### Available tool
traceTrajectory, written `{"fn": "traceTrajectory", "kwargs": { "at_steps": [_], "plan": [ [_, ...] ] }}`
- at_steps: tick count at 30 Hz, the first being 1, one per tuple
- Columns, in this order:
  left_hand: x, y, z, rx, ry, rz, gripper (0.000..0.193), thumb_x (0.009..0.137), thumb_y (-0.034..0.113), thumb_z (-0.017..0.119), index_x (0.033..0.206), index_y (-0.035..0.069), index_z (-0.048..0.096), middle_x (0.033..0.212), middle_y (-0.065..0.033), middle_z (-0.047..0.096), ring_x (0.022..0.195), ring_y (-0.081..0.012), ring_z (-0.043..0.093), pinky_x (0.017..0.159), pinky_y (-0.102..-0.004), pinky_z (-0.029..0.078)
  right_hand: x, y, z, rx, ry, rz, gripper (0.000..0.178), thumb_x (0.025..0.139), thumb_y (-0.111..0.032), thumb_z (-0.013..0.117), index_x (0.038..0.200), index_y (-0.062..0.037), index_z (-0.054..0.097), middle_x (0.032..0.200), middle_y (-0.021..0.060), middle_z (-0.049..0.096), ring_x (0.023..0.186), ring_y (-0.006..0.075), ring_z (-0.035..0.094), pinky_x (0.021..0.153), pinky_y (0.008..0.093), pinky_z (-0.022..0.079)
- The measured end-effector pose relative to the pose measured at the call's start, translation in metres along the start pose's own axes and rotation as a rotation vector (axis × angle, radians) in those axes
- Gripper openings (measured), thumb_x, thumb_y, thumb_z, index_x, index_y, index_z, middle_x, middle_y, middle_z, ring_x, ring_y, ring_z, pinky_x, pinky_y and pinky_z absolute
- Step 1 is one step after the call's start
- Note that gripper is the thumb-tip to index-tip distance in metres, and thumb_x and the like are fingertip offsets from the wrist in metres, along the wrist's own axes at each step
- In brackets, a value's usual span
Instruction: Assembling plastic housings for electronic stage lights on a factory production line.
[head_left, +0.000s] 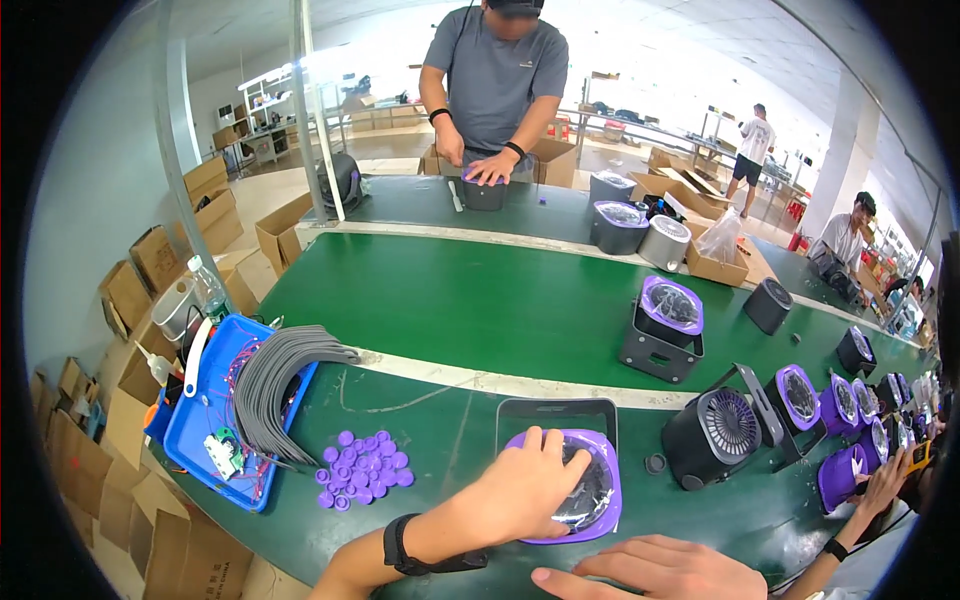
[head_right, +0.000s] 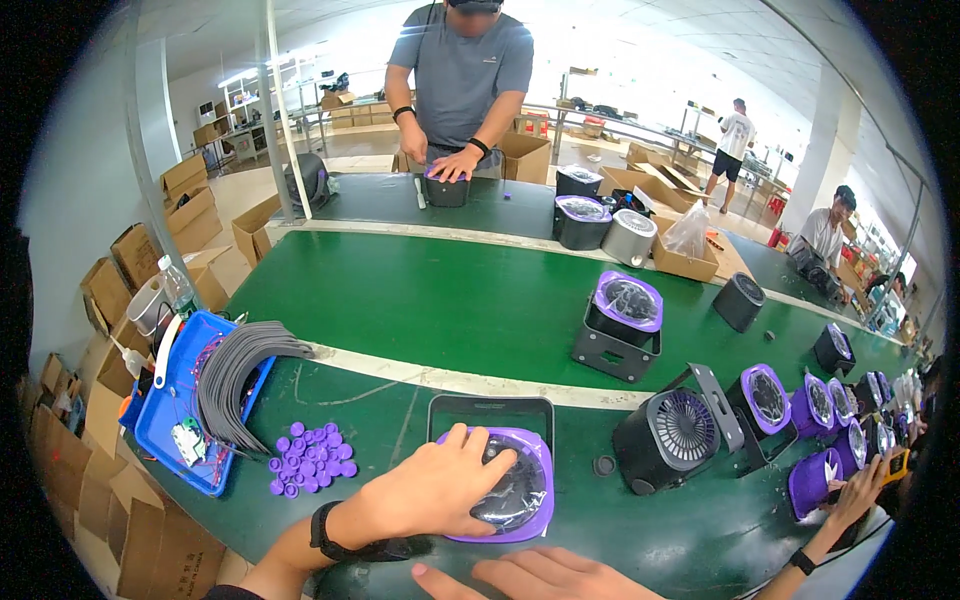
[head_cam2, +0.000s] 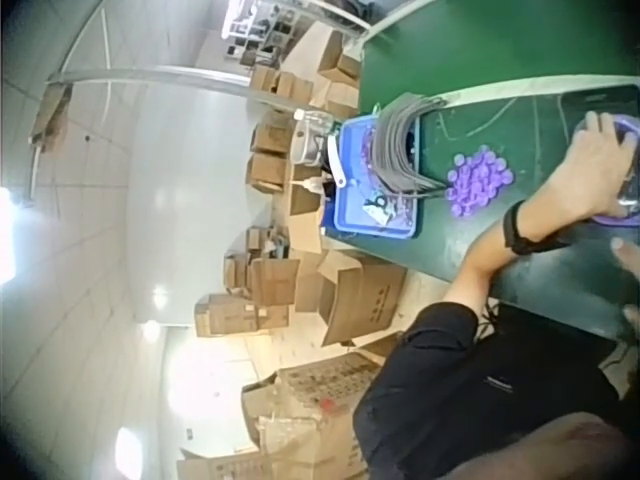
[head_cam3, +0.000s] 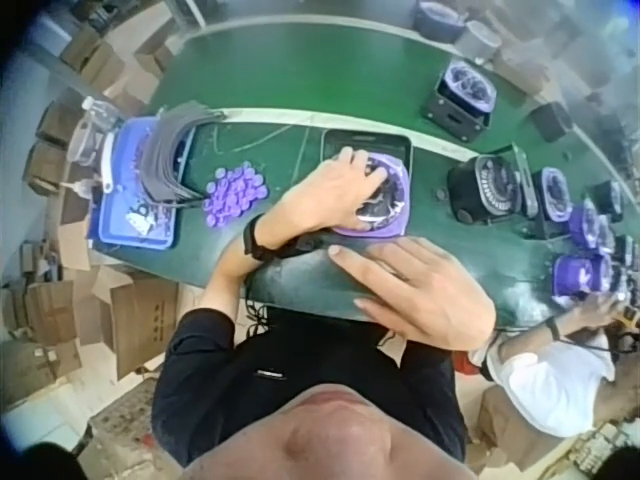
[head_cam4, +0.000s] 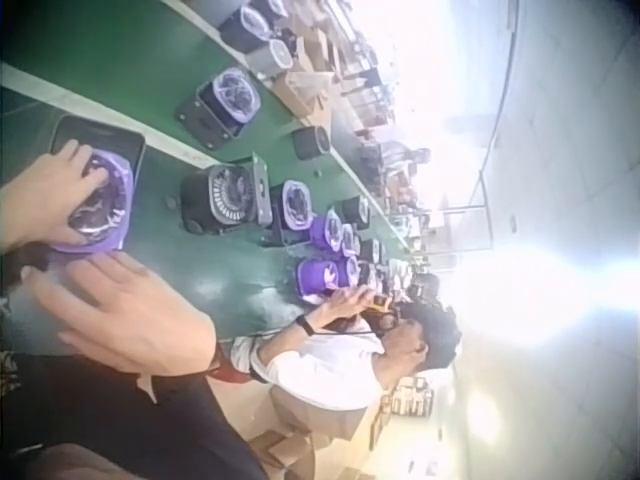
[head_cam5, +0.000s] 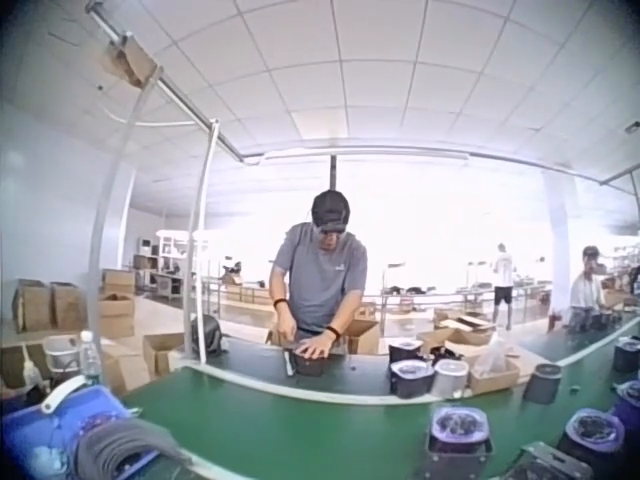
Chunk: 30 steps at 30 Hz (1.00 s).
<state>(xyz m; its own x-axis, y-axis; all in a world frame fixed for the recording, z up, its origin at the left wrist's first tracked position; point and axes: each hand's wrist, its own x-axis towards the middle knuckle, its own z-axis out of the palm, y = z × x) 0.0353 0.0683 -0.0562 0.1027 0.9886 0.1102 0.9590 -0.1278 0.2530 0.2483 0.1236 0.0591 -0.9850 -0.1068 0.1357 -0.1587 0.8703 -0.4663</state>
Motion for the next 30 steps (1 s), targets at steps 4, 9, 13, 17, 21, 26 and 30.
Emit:
{"fn": "traceTrajectory", "kwargs": {
  "at_steps": [4, 9, 13, 17, 21, 26, 30],
  "plan": [
    [-0.001, 0.0, 0.0, 0.006, -0.002, 0.003, 0.082, 0.072, 0.037, 0.088, 0.133, 0.0, 0.049, 0.112, -0.0272, 0.055, 0.101, -0.0432, 0.059, 0.072, -0.0487, 0.06, 0.001, -0.001, 0.0, -0.003, 0.002, 0.003, 0.06, 0.093, -0.022, 0.068, 0.148, -0.0065, 0.05, 0.107, 0.0138, 0.06, 0.091, 0.0328, 0.062, 0.083, 0.0409, 0.051],
    [-0.004, 0.001, -0.003, 0.015, -0.012, -0.007, 0.082, 0.072, 0.037, 0.088, 0.133, 0.0, 0.049, 0.113, -0.0275, 0.055, 0.102, -0.0435, 0.059, 0.073, -0.0487, 0.06, 0.002, -0.004, 0.001, -0.004, 0.003, 0.002, 0.06, 0.093, -0.022, 0.068, 0.148, -0.0065, 0.051, 0.107, 0.0137, 0.06, 0.09, 0.0327, 0.062, 0.083, 0.0407, 0.051],
    [0.0, 0.002, -0.004, 0.009, -0.06, -0.018, 0.082, 0.073, 0.039, 0.087, 0.135, 0.001, 0.049, 0.115, -0.0278, 0.055, 0.104, -0.0442, 0.058, 0.076, -0.0498, 0.06, -0.001, -0.003, 0.001, -0.007, 0.008, 0.026, 0.06, 0.092, -0.022, 0.068, 0.147, -0.0061, 0.051, 0.107, 0.0136, 0.06, 0.091, 0.0326, 0.062, 0.083, 0.0407, 0.051],
    [0.001, 0.005, -0.009, 0.035, -0.095, -0.03, 0.082, 0.076, 0.043, 0.084, 0.137, 0.003, 0.049, 0.116, -0.0279, 0.055, 0.108, -0.0447, 0.057, 0.083, -0.0507, 0.058, -0.001, 0.007, 0.018, 0.052, 0.179, -0.063, 0.06, 0.093, -0.024, 0.068, 0.148, -0.0086, 0.05, 0.107, 0.0127, 0.06, 0.092, 0.0319, 0.061, 0.084, 0.0404, 0.051],
    [0.002, 0.002, -0.012, 0.039, -0.128, -0.052, 0.082, 0.076, 0.048, 0.083, 0.137, 0.003, 0.051, 0.117, -0.0271, 0.055, 0.11, -0.0438, 0.056, 0.085, -0.0501, 0.057, -0.006, -0.002, 0.001, -0.024, 0.065, -0.012, 0.06, 0.093, -0.026, 0.067, 0.149, -0.013, 0.051, 0.109, 0.0104, 0.06, 0.096, 0.0293, 0.062, 0.086, 0.0382, 0.052],
    [0.004, 0.005, -0.017, 0.034, -0.159, -0.088, 0.08, 0.074, 0.048, 0.084, 0.135, 0.005, 0.055, 0.116, -0.0246, 0.055, 0.11, -0.0424, 0.057, 0.086, -0.0492, 0.056, -0.012, 0.001, 0.014, -0.076, 0.184, -0.003, 0.061, 0.093, -0.028, 0.068, 0.15, -0.0156, 0.05, 0.107, 0.0074, 0.064, 0.101, 0.0265, 0.065, 0.09, 0.0354, 0.052],
    [0.005, 0.007, -0.018, 0.005, -0.145, -0.048, 0.077, 0.074, 0.04, 0.086, 0.131, 0.003, 0.052, 0.113, -0.0274, 0.055, 0.107, -0.0437, 0.057, 0.081, -0.0504, 0.058, -0.015, -0.001, 0.019, -0.057, 0.253, -0.008, 0.06, 0.093, -0.028, 0.068, 0.149, -0.0164, 0.051, 0.107, 0.0072, 0.065, 0.103, 0.0265, 0.066, 0.092, 0.0349, 0.053]
  ]
}}
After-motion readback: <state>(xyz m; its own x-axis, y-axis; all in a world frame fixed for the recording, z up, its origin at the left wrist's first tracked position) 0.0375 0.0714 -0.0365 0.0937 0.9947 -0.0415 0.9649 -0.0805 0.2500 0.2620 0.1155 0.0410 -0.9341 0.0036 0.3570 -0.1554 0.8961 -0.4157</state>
